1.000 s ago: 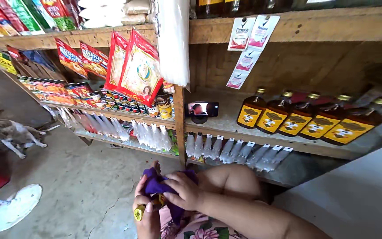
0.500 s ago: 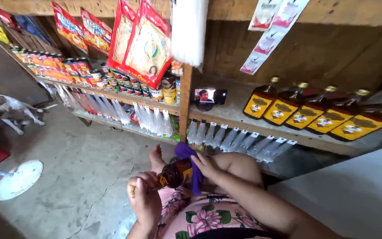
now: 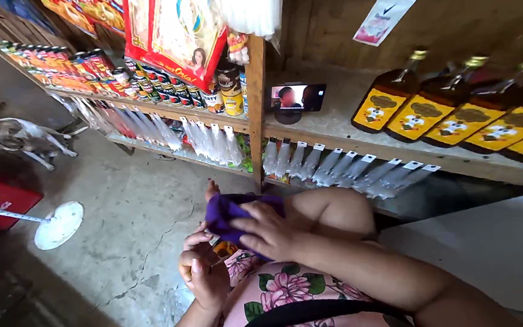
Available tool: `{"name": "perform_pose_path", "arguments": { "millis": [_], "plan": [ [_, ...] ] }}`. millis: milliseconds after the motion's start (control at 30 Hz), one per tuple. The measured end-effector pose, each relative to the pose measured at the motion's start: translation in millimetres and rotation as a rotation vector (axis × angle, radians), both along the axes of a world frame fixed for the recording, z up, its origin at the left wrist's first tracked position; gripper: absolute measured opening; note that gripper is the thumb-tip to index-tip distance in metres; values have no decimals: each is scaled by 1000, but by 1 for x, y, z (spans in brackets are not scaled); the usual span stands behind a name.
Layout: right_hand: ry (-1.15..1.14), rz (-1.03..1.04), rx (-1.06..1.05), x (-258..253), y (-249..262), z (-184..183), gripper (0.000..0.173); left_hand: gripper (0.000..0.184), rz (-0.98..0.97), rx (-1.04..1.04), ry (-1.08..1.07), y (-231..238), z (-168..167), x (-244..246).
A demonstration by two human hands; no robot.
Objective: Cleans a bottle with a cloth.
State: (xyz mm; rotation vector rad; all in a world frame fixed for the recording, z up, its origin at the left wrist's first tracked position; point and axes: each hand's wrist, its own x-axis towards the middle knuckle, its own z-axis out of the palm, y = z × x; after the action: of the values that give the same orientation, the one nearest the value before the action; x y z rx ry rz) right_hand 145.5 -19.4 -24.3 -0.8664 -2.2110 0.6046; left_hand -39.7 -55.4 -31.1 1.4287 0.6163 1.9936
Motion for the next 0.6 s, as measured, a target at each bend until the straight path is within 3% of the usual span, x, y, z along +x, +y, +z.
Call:
{"name": "perform_pose_path", "arguments": {
  "millis": [67, 167, 300, 400, 600],
  "plan": [
    [11, 66, 169, -11, -7, 2, 45, 28, 36, 5, 23, -5, -1, 5],
    [45, 75, 216, -8, 0, -3, 41, 28, 38, 33, 55, -8, 0, 10],
    [134, 17, 72, 8, 11, -16, 35, 27, 1, 74, 76, -11, 0, 17],
    [155, -14, -68, 21, 16, -19, 39, 27, -18, 119, 103, -14, -1, 21],
    [13, -149, -401, 54, 47, -42, 46, 27, -15, 189, 221, -21, -9, 19]
  ]
}}
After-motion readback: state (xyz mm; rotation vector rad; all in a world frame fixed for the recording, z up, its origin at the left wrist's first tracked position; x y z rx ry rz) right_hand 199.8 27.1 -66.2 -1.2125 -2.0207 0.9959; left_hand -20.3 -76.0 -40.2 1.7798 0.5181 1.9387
